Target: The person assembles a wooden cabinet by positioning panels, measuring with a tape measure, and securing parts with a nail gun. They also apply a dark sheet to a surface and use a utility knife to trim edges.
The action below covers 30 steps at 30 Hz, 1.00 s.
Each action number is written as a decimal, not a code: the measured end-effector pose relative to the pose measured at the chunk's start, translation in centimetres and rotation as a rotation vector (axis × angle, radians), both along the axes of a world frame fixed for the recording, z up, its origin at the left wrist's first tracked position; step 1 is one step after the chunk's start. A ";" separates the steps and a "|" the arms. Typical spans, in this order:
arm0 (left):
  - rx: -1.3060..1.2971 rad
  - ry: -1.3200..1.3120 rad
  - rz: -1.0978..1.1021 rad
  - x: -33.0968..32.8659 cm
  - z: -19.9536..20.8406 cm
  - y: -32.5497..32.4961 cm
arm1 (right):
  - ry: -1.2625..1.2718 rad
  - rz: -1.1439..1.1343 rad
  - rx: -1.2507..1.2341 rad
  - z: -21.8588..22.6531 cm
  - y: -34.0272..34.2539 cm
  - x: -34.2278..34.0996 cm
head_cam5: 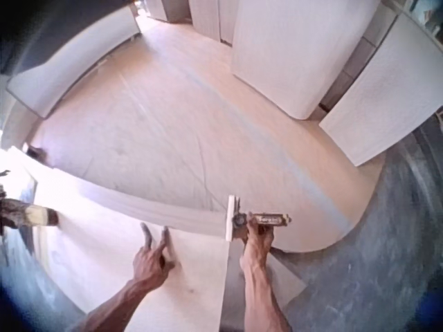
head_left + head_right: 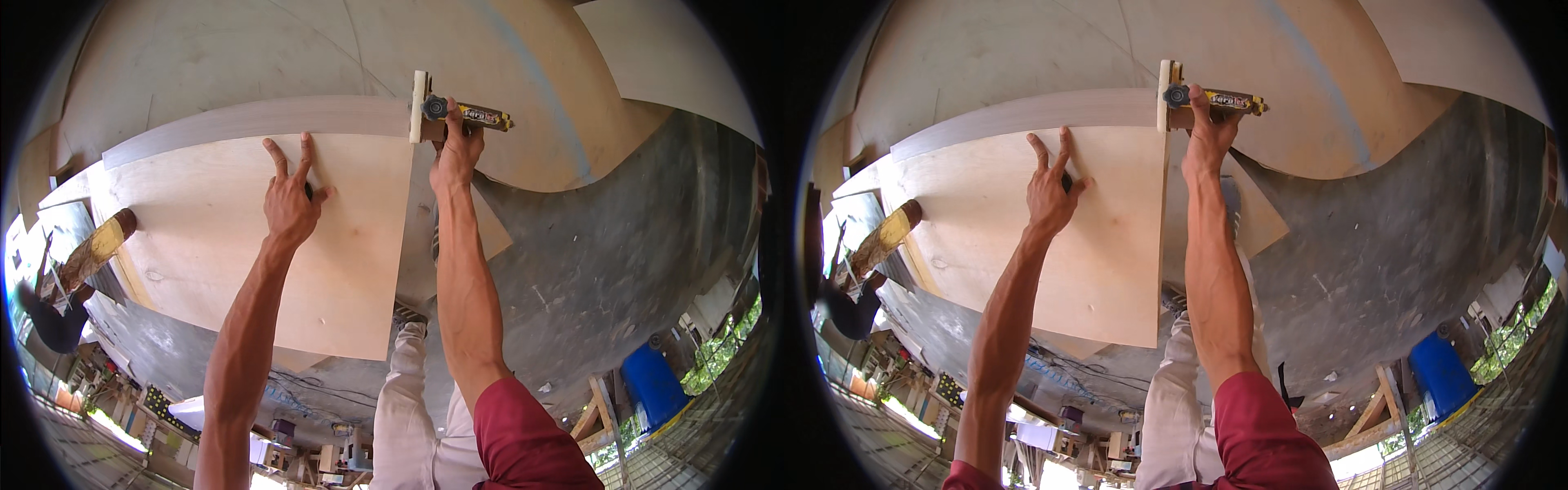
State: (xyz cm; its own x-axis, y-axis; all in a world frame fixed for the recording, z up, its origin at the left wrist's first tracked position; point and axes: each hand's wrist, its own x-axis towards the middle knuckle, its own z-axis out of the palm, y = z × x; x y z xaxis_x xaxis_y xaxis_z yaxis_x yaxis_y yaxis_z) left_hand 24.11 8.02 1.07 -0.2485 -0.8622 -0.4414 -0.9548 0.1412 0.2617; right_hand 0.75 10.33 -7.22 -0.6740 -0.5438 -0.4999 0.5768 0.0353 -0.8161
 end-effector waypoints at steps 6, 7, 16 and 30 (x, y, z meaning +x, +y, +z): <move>0.018 -0.022 -0.004 -0.2 0.1 -0.2 | -0.013 0.048 0.030 0.4 0.5 0.0; 0.034 -0.021 0.006 -0.3 0.3 -0.2 | -0.042 0.051 0.015 0.7 0.5 -0.1; 0.051 -0.025 0.006 -0.7 0.4 -0.5 | -0.096 0.088 -0.053 -0.2 0.6 -0.8; 0.076 -0.036 0.010 -0.9 0.5 -0.6 | 0.009 0.074 0.041 -0.9 0.7 -0.4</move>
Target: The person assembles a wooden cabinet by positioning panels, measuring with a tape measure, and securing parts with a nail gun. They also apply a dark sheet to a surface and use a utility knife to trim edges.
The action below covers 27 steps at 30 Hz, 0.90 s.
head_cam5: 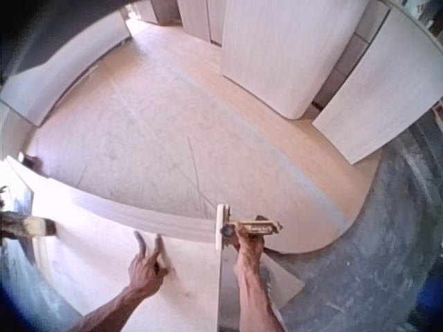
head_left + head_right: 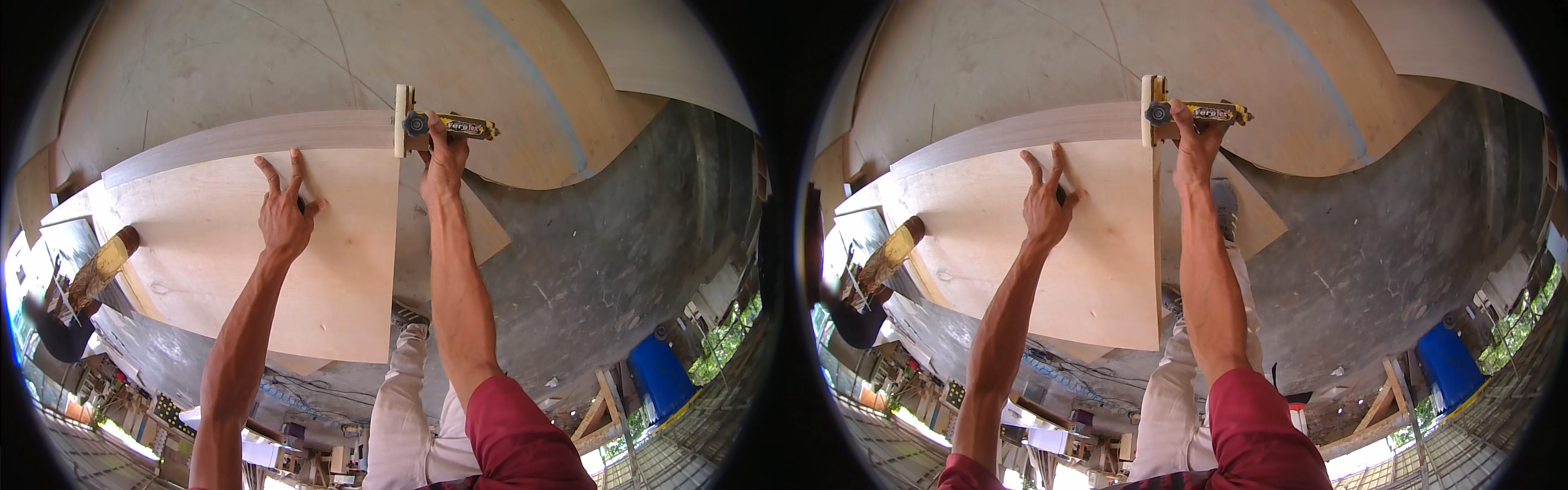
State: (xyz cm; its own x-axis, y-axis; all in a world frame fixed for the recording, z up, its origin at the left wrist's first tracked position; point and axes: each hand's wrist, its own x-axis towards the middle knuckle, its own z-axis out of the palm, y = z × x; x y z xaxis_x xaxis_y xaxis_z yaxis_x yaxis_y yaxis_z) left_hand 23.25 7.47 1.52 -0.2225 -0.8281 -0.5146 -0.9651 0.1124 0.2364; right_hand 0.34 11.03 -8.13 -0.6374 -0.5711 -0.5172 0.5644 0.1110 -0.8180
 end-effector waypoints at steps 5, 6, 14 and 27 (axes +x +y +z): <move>-0.030 0.036 -0.011 0.4 0.1 0.2 | -0.166 -0.088 0.004 0.6 -1.1 1.0; -0.025 0.038 -0.010 0.4 0.1 0.3 | -0.214 -0.117 -0.003 1.0 -1.3 1.3; -0.082 0.059 -0.054 0.9 -0.6 0.4 | -0.131 -0.259 -0.094 0.9 -2.5 2.8; -0.034 0.048 -0.022 0.5 0.0 0.1 | -0.078 -0.072 -0.077 2.1 -1.7 2.1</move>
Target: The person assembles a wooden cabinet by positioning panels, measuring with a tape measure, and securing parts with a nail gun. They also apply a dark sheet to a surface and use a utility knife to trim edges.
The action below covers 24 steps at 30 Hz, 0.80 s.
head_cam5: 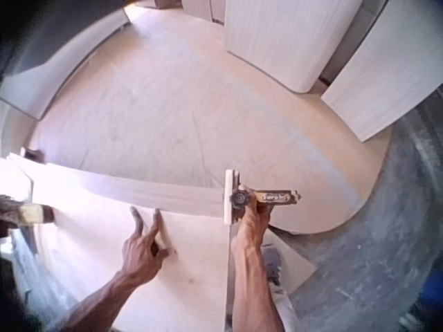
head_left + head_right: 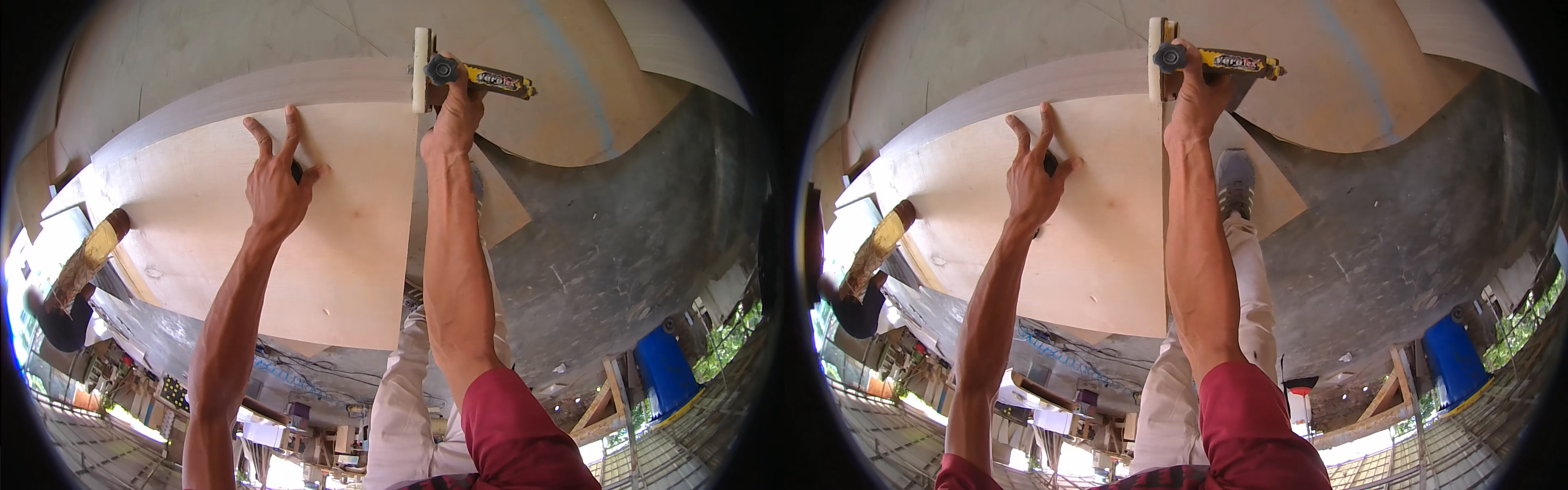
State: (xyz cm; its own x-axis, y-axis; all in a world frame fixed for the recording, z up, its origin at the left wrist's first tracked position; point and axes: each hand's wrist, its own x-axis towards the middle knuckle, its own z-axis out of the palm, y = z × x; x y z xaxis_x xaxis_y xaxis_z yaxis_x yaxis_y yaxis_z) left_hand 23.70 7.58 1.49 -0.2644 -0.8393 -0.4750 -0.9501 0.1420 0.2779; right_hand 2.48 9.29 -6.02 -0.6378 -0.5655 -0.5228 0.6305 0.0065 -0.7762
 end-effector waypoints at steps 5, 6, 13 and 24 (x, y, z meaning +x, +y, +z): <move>-0.076 0.036 -0.036 0.1 -0.5 0.3 | -0.112 -0.093 0.170 0.2 2.7 1.6; -0.073 0.032 -0.046 0.3 -0.6 0.4 | -0.175 -0.203 0.174 0.5 4.4 2.7; -0.038 -0.027 -0.014 -0.1 -0.2 0.3 | -0.142 -0.187 0.104 1.4 10.7 5.1; -0.040 -0.052 -0.011 0.3 0.0 0.3 | -0.209 0.197 -0.122 2.6 17.1 -1.8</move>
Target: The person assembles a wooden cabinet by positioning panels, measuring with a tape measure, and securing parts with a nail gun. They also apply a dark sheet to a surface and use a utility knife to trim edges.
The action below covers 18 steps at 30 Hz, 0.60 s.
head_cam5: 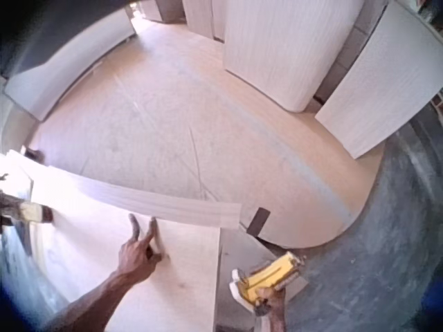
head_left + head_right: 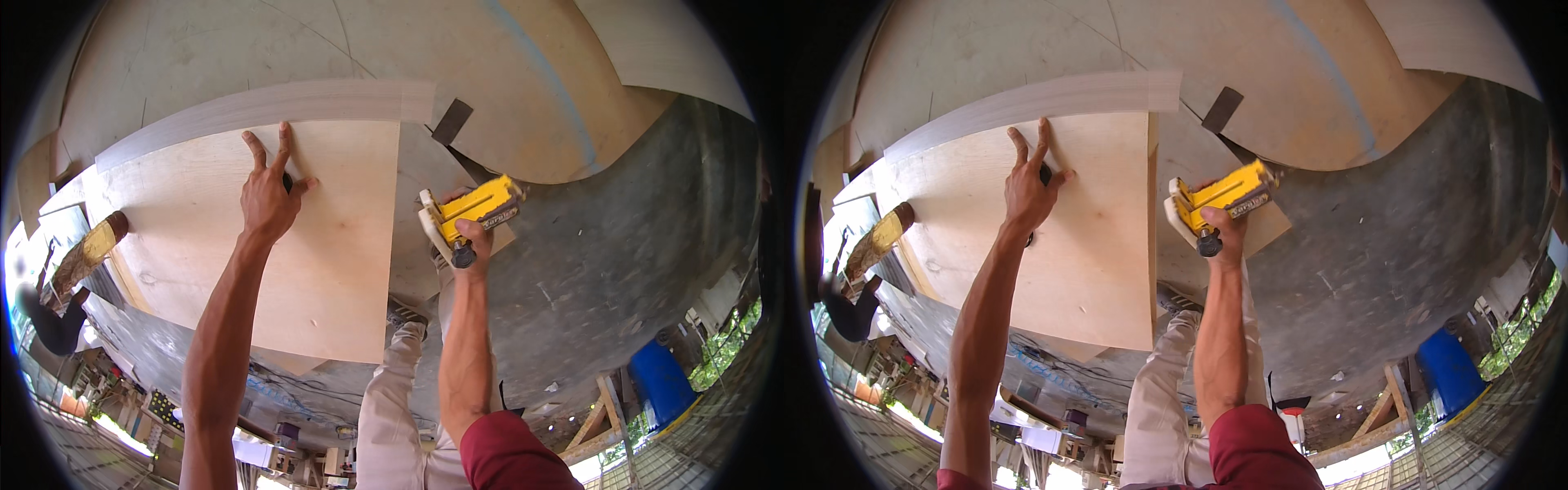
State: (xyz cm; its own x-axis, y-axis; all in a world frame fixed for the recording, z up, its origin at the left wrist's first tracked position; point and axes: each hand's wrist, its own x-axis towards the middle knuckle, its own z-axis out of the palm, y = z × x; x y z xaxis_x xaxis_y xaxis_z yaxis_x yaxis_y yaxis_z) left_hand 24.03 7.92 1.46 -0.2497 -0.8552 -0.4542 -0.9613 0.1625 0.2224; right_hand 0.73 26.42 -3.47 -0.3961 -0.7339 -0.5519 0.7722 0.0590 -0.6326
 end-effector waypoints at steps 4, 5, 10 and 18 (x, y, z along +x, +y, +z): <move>0.034 -0.019 0.030 -0.6 0.3 -0.1 | 0.310 0.463 -0.102 3.1 -6.5 -5.0; 0.032 -0.019 0.032 -0.6 0.3 -0.1 | 0.310 0.514 -0.147 3.0 -8.3 -5.3; 0.036 0.010 0.052 -1.0 0.4 -0.2 | 0.066 0.762 -0.085 -1.3 -13.0 -7.1; 0.054 0.019 0.106 -1.0 0.9 -0.2 | -0.195 0.533 0.046 -4.0 -10.4 -10.9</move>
State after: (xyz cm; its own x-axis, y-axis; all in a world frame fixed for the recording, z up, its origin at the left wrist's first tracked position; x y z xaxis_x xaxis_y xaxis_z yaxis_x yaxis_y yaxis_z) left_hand 23.07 7.74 2.32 -0.1680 -0.8518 -0.4963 -0.9681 0.0475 0.2461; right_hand -10.14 16.04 -7.49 0.1350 -0.7777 -0.6139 0.7304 0.4968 -0.4687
